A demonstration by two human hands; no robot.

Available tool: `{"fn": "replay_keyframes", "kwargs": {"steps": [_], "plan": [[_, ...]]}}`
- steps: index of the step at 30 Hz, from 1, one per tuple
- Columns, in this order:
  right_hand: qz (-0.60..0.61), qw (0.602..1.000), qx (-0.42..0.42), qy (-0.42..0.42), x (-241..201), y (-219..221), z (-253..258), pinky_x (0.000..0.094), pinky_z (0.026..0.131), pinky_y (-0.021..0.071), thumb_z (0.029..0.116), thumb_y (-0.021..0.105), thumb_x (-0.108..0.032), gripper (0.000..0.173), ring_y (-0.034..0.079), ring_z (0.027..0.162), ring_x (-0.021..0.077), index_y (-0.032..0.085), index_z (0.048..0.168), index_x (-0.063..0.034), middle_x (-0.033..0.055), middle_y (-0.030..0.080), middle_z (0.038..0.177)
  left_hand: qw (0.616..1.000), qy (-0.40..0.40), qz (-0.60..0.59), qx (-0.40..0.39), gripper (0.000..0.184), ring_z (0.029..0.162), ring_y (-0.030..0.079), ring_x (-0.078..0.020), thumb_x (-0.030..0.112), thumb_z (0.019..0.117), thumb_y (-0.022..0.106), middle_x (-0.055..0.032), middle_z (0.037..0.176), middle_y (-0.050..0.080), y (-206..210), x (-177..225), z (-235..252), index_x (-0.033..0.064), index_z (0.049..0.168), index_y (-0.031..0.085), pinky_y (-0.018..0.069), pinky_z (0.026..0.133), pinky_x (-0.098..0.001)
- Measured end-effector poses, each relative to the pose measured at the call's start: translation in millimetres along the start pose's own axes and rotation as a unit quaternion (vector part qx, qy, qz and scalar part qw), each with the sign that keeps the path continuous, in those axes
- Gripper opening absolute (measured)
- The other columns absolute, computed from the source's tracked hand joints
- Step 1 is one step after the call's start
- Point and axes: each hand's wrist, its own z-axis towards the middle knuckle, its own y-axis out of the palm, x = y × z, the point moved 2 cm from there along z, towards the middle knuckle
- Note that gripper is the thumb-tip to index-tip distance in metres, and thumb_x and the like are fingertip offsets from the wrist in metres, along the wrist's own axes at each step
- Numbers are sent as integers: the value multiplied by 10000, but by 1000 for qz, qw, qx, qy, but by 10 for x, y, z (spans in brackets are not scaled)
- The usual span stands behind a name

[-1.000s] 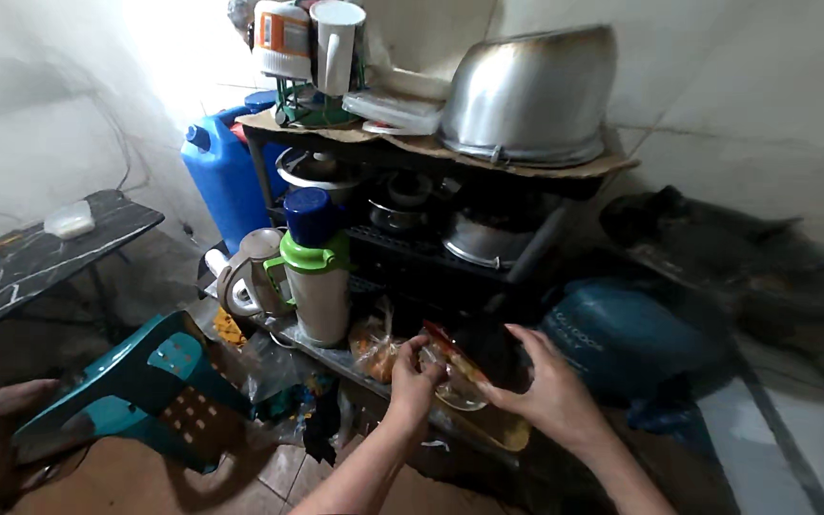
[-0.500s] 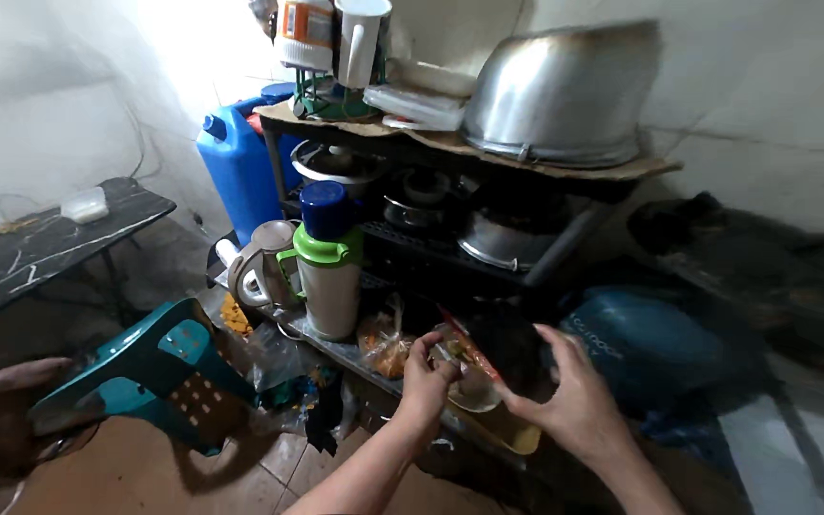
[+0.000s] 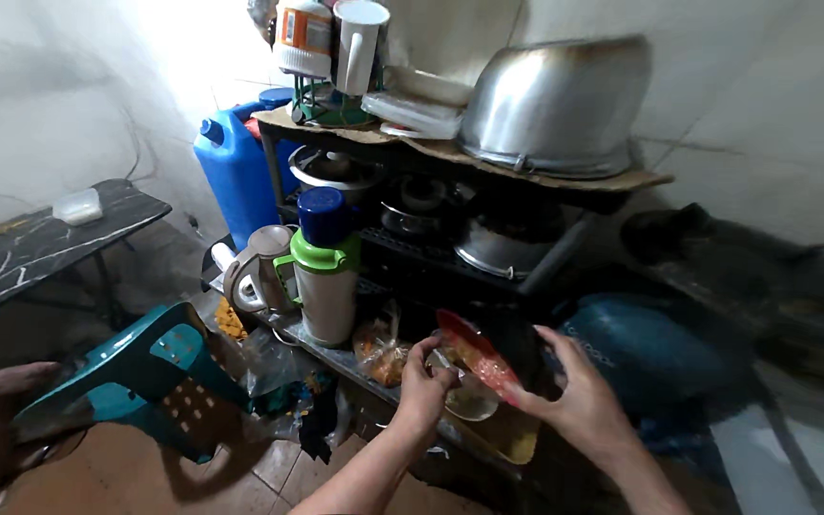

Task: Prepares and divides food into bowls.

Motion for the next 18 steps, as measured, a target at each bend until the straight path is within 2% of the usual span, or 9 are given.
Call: {"fn": "replay_keyframes", "kwargs": {"steps": [4,7,9,10,12,14,18], "plan": [[36,999,-19,26,94,-41,60,554,924,538,633,820,-513,1015,576,1225,384,500,1443,9,242,543,1384,1000,-4,4,2,545,1002,650,-178,-49,938,598,-193,1440,463,-16,5,-2,-11,1451,419,569,851,-315],[17,1000,9,-4,55,-173,99,544,928,530,625,771,-607,1048,580,1212,365,505,1435,2,234,559,1362,1000,-7,1,4,561,978,648,-161,-45,934,603,-188,1445,459,-30,-11,-11,-10,1459,408,563,843,-303],[-12,999,34,-26,-95,-261,73,573,920,524,626,755,-643,1072,567,1219,403,501,1435,14,262,544,1374,1000,-6,-3,1,579,984,641,-154,-52,935,594,-189,1471,439,-36,-7,-3,-9,1476,391,557,841,-296],[-30,997,50,-41,-177,-271,44,589,900,519,635,752,-636,1071,566,1202,439,500,1424,44,295,538,1365,1000,-2,-4,1,585,980,640,-148,-53,937,589,-191,1481,433,-37,-7,6,-10,1483,385,554,834,-291],[-45,996,46,-56,-268,-180,-34,611,884,515,644,813,-511,1023,558,1179,498,492,1404,93,352,523,1349,1000,-2,-4,1,600,988,643,-150,-45,946,585,-198,1497,421,-41,-16,15,-6,1505,370,555,838,-287],[-45,998,-9,-37,-206,6,-82,605,884,522,627,884,-401,985,579,1158,490,516,1402,83,342,532,1351,1000,-8,1,1,620,992,639,-152,-45,949,582,-209,1479,424,-21,-32,-8,-11,1520,344,551,847,-284],[-20,999,-19,-17,-109,70,-9,574,884,527,632,850,-460,991,579,1188,434,514,1415,47,292,536,1377,1000,2,7,-6,607,1041,640,-168,-49,937,586,-194,1503,426,-44,-13,0,6,1506,384,553,882,-310]]}}
